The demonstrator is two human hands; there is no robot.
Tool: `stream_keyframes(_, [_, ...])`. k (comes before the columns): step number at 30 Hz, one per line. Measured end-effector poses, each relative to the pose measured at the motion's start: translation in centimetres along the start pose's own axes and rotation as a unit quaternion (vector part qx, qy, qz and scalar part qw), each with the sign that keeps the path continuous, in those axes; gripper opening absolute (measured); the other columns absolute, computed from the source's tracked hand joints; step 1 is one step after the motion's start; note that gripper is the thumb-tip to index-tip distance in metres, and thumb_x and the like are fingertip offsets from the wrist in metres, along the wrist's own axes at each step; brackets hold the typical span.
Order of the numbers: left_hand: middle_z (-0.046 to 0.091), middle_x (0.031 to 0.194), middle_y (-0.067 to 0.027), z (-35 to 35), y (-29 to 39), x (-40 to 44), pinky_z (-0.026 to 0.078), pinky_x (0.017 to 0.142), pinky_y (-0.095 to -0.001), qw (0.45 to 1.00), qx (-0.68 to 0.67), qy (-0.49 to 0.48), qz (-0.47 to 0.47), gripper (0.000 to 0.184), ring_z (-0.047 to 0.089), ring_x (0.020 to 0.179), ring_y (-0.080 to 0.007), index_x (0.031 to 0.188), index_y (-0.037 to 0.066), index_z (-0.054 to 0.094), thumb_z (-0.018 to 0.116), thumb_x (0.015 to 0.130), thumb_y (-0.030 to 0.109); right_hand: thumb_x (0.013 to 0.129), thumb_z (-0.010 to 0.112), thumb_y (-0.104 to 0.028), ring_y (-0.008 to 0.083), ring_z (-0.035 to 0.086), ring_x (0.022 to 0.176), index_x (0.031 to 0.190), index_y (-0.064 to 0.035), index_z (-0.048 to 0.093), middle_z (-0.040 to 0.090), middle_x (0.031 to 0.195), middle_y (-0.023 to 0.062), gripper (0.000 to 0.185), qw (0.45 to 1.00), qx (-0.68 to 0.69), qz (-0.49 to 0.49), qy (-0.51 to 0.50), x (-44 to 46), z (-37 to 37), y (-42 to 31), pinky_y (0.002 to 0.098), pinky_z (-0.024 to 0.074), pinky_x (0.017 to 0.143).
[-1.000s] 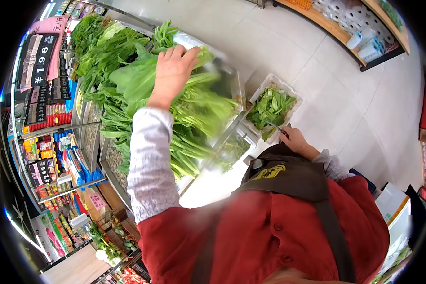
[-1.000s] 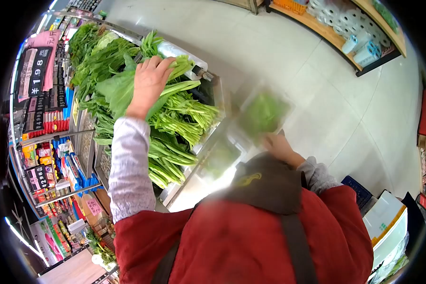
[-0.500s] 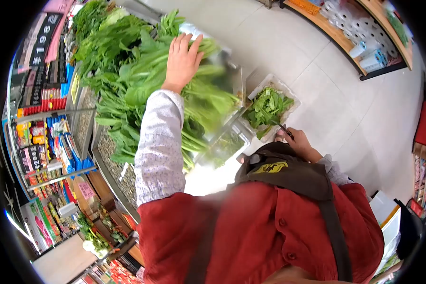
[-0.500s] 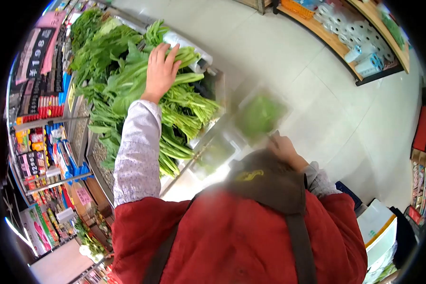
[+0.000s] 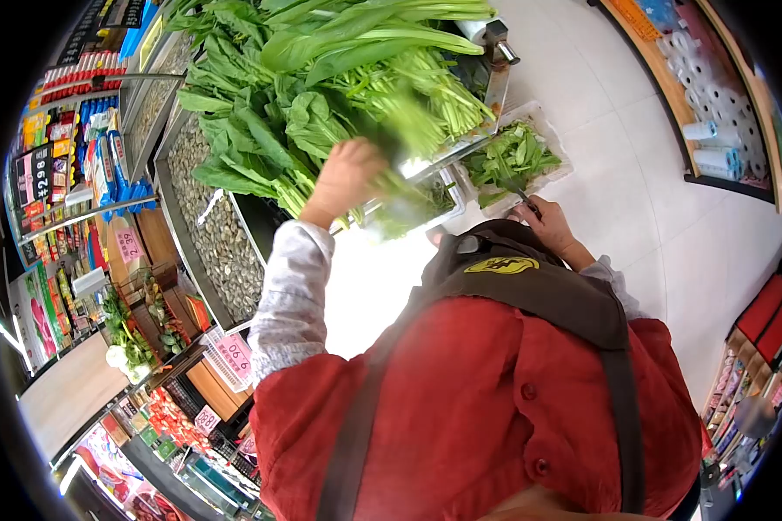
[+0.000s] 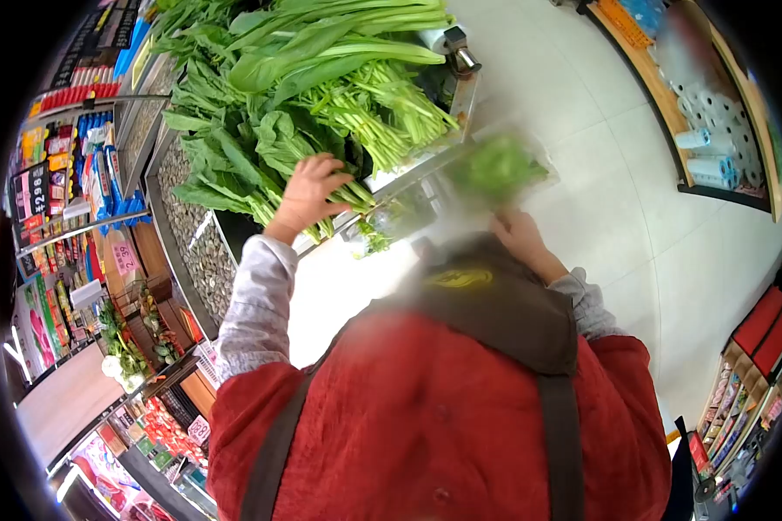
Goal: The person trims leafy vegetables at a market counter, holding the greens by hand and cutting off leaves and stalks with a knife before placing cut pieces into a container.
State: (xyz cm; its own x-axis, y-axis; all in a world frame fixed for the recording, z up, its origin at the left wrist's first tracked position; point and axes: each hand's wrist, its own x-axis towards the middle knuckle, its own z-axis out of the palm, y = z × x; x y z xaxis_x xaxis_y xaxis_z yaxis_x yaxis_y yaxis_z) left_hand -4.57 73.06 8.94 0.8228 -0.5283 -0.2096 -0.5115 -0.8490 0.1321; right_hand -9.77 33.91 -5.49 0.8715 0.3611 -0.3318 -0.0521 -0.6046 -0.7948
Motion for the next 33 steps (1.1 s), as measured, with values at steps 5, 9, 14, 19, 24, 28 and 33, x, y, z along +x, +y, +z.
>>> stream_keyframes(5, [0.055,0.121,-0.0066,6.0,-1.1,-1.4,0.024,0.114,-0.0495,0.993,0.095,0.063,-0.03,0.06,0.041,0.128,-0.0294,0.117,0.022,0.063,0.082,0.06,0.023,0.09,0.059,-0.02,0.0266,0.046,0.048,0.081,0.003,0.052,0.049,0.057,0.0158,0.026,0.988,0.05,-0.146,0.027,1.6,2.5,-0.9,0.0357,0.0399,0.05])
stream_keyframes(9, [0.053,0.126,-0.0044,4.9,-1.5,-1.9,0.027,0.112,-0.0489,0.993,0.089,0.072,0.013,0.063,0.043,0.127,-0.0262,0.123,0.024,0.058,0.077,0.063,0.014,0.089,0.059,-0.02,0.0251,0.046,0.049,0.082,0.003,0.052,0.05,0.058,0.0151,0.025,0.986,0.014,-0.166,0.022,3.0,3.7,-1.9,0.0353,0.0393,0.05])
stream_keyframes(14, [0.055,0.127,-0.0016,1.1,-2.1,-3.5,0.029,0.111,-0.0482,0.976,0.1,0.194,0.026,0.058,0.046,0.124,-0.0248,0.121,0.024,0.06,0.072,0.067,0.008,0.09,0.059,-0.02,0.0202,0.041,0.05,0.081,0.0025,0.052,0.047,0.058,0.0123,0.024,0.98,0.043,-0.188,0.048,3.9,5.0,-4.2,0.0341,0.0361,0.049])
stream_keyframes(19, [0.06,0.116,-0.0018,-4.4,-4.1,-5.1,0.031,0.109,-0.0486,0.961,0.06,0.267,-0.041,0.049,0.051,0.119,-0.0238,0.112,0.02,0.065,0.07,0.067,0.002,0.091,0.059,-0.021,0.0146,0.037,0.054,0.08,0.0027,0.051,0.042,0.059,0.0081,0.027,0.975,0.108,-0.191,0.023,3.8,5.4,-6.9,0.0324,0.0338,0.049])
stream_keyframes(24, [0.064,0.101,-0.0079,-10.1,-8.3,-5.6,0.044,0.092,-0.0379,0.885,-0.082,0.445,-0.107,0.03,0.06,0.099,-0.0267,0.102,0.008,0.067,0.074,0.073,0.008,0.091,0.058,-0.022,0.0122,0.035,0.055,0.081,0.0033,0.051,0.043,0.06,0.0057,0.029,0.978,0.125,-0.168,-0.018,3.5,5.5,-10.0,0.0306,0.0337,0.05])
stream_keyframes(28, [0.064,0.098,-0.0102,-12.0,-10.2,-4.6,0.049,0.077,-0.0304,0.866,-0.139,0.467,-0.112,0.025,0.063,0.088,-0.0252,0.102,0.004,0.065,0.073,0.079,0.009,0.095,0.054,-0.023,0.0079,0.041,0.052,0.085,0.0,0.055,0.051,0.064,0.0022,0.025,0.967,0.228,-0.105,-0.054,5.2,5.9,-13.8,0.0259,0.0333,0.046])
stream_keyframes(33, [0.064,0.097,-0.0098,-12.6,-8.9,-3.4,0.047,0.081,-0.0296,0.899,-0.157,0.398,-0.096,0.025,0.062,0.09,-0.0223,0.104,0.002,0.064,0.071,0.081,0.007,0.096,0.052,-0.036,0.0045,0.038,0.046,0.124,-0.0041,0.048,0.067,0.097,0.012,0.043,0.894,0.428,0.069,-0.112,8.1,6.3,-20.9,0.0214,0.0352,0.042])
